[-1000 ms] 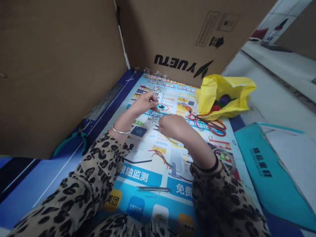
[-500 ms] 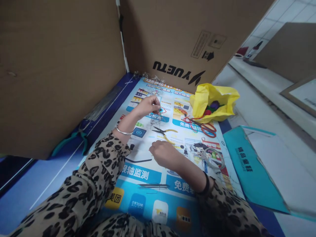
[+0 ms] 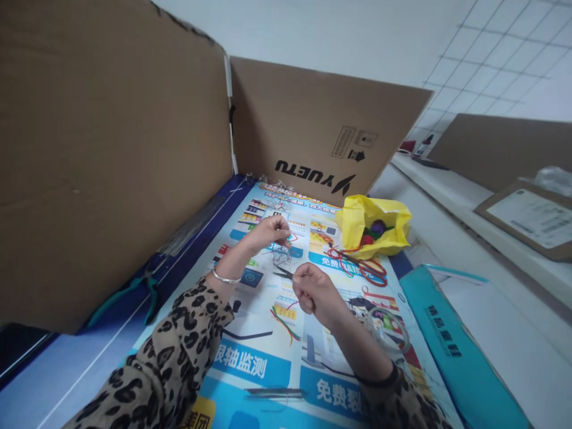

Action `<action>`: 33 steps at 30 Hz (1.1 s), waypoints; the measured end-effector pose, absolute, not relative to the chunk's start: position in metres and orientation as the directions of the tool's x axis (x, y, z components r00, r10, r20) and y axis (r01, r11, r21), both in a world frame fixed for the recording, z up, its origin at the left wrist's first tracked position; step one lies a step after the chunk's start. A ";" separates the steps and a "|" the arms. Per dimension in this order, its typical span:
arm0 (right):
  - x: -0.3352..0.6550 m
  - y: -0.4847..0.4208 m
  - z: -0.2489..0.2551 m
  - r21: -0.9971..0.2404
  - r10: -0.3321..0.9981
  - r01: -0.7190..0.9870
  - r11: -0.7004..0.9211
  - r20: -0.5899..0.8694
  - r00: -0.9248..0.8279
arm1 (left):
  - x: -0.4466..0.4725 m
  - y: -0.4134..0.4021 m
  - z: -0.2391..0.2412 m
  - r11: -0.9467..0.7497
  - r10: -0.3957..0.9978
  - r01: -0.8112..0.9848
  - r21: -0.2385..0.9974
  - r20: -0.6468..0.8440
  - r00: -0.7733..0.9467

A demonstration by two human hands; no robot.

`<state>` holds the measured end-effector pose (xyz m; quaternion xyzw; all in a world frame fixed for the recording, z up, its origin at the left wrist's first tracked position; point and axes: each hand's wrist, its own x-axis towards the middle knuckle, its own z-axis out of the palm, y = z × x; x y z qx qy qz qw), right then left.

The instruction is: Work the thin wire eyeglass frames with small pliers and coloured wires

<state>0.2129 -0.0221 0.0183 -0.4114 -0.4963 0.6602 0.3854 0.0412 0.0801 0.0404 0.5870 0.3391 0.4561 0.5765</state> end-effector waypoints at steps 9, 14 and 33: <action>0.215 -0.030 0.025 -0.972 0.884 0.231 -0.035 -0.138 -0.447 | 0.041 0.073 0.048 -0.068 0.922 -0.146 0.987 0.118 0.368; 0.217 -0.033 0.034 -0.943 0.783 0.247 0.224 0.023 -0.622 | 0.044 0.070 0.052 -0.059 0.930 -0.143 0.988 0.106 0.352; 0.225 -0.036 0.033 -0.995 0.824 0.095 -0.044 -0.090 -0.559 | 0.064 0.056 0.062 -0.071 0.981 -0.193 0.979 0.104 0.167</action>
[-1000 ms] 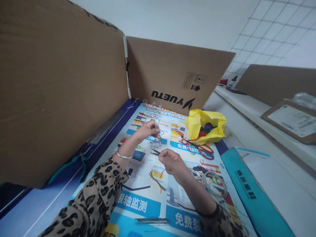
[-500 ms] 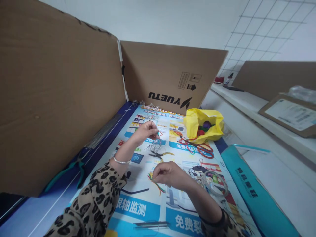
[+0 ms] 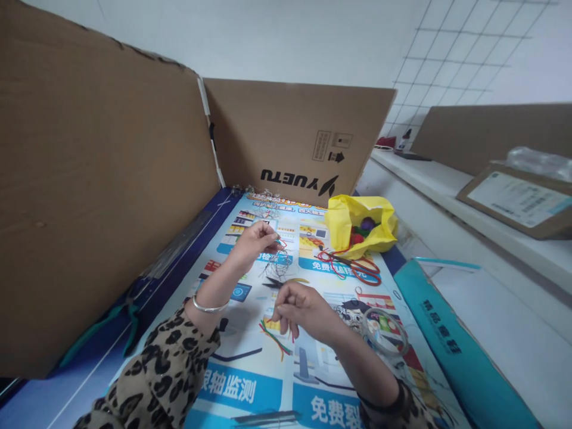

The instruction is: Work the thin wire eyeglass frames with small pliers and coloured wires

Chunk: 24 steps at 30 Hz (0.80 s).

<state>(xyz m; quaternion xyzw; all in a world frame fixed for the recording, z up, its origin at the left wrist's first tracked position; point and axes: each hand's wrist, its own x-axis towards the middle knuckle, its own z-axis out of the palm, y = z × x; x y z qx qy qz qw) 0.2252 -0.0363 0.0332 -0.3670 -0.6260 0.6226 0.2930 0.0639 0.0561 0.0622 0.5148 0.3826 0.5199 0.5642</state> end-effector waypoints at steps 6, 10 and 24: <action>0.230 -0.030 0.031 -0.837 0.959 0.474 0.273 0.201 -0.199 | 0.073 0.051 0.059 -0.083 0.986 -0.212 0.974 0.112 0.126; 0.237 -0.021 0.014 -0.465 0.845 0.778 0.422 0.512 -0.153 | 0.079 0.047 0.058 -0.062 0.989 -0.240 0.969 0.093 0.119; 0.239 -0.014 -0.016 0.071 0.648 0.870 0.488 0.638 -0.416 | 0.081 0.041 0.045 0.053 0.981 -0.263 0.963 -0.001 0.195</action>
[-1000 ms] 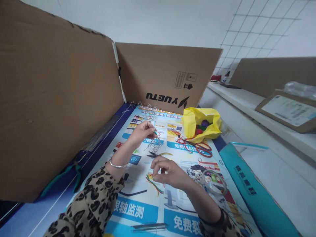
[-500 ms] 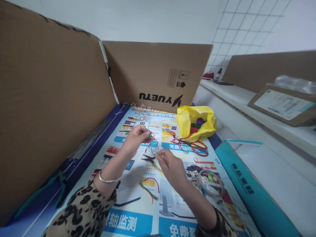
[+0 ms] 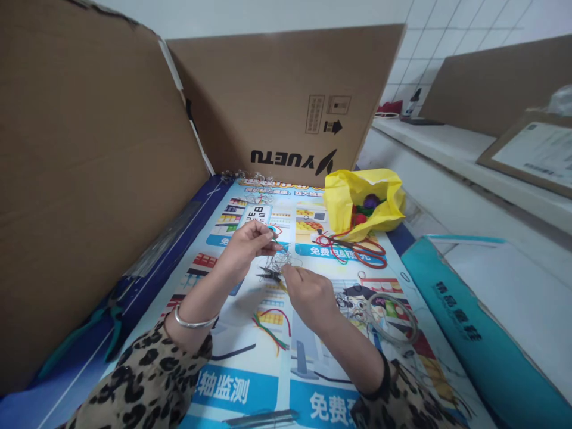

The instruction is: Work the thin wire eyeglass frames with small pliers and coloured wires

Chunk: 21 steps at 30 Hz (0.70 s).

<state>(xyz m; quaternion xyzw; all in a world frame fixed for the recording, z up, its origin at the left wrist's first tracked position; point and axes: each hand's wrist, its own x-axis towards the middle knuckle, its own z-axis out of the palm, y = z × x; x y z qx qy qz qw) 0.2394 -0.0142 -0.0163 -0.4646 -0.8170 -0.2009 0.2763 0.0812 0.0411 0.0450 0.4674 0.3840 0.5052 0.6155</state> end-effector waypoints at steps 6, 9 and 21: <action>0.235 -0.016 -0.018 0.004 0.691 0.860 0.510 0.594 -0.412 | 0.079 0.041 0.036 0.053 0.966 -0.266 0.963 0.018 0.256; 0.234 -0.017 -0.019 -0.001 0.673 0.858 0.514 0.620 -0.402 | 0.078 0.038 0.033 0.010 0.949 -0.261 0.965 0.073 0.307; 0.233 -0.020 -0.015 -0.009 0.652 0.852 0.523 0.648 -0.394 | 0.061 0.025 0.021 -0.118 0.956 -0.148 0.982 0.152 0.250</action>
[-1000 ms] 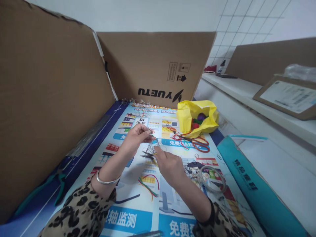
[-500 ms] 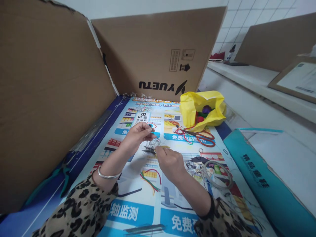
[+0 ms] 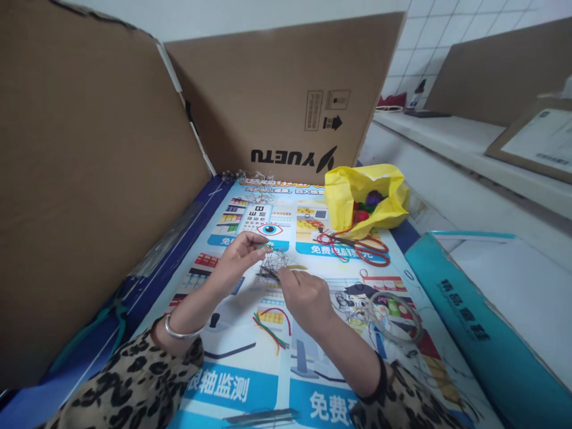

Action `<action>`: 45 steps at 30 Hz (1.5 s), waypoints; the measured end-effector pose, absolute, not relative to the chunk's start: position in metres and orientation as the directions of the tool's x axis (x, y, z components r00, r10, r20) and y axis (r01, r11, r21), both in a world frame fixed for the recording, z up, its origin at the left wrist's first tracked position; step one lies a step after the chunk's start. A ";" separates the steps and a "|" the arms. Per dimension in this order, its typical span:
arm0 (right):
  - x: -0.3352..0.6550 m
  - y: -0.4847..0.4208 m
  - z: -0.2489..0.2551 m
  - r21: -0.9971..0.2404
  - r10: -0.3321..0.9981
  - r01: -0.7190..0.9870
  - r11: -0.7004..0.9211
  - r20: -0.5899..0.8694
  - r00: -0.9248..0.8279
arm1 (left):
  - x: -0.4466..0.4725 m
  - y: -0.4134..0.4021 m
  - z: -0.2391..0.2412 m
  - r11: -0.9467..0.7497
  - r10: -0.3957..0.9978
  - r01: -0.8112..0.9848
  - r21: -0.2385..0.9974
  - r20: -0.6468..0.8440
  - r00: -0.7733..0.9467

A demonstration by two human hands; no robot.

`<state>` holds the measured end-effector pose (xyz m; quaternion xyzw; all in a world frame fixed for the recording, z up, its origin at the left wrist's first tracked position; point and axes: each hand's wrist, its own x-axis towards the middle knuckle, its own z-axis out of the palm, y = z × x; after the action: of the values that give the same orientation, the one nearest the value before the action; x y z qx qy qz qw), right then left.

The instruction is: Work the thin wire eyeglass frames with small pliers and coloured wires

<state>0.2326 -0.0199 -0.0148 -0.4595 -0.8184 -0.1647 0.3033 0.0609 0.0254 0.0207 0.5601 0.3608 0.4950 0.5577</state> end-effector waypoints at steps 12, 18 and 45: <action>0.235 -0.019 -0.019 -0.060 0.648 0.829 0.556 0.655 -0.388 | 0.052 0.006 0.009 -0.433 0.882 0.143 0.890 0.386 0.270; 0.235 -0.018 -0.021 -0.033 0.616 0.824 0.566 0.681 -0.396 | 0.056 -0.003 -0.003 -0.445 0.893 0.316 0.838 0.392 0.220; 0.234 -0.015 -0.016 -0.564 0.810 0.657 0.500 0.573 -0.125 | 0.049 -0.012 0.002 -0.309 0.951 0.266 0.913 0.290 0.108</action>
<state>0.2344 -0.0147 -0.0164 -0.4924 -0.7450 0.0863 0.4417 0.0493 -0.0122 0.0021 0.6527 0.4662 0.4781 0.3580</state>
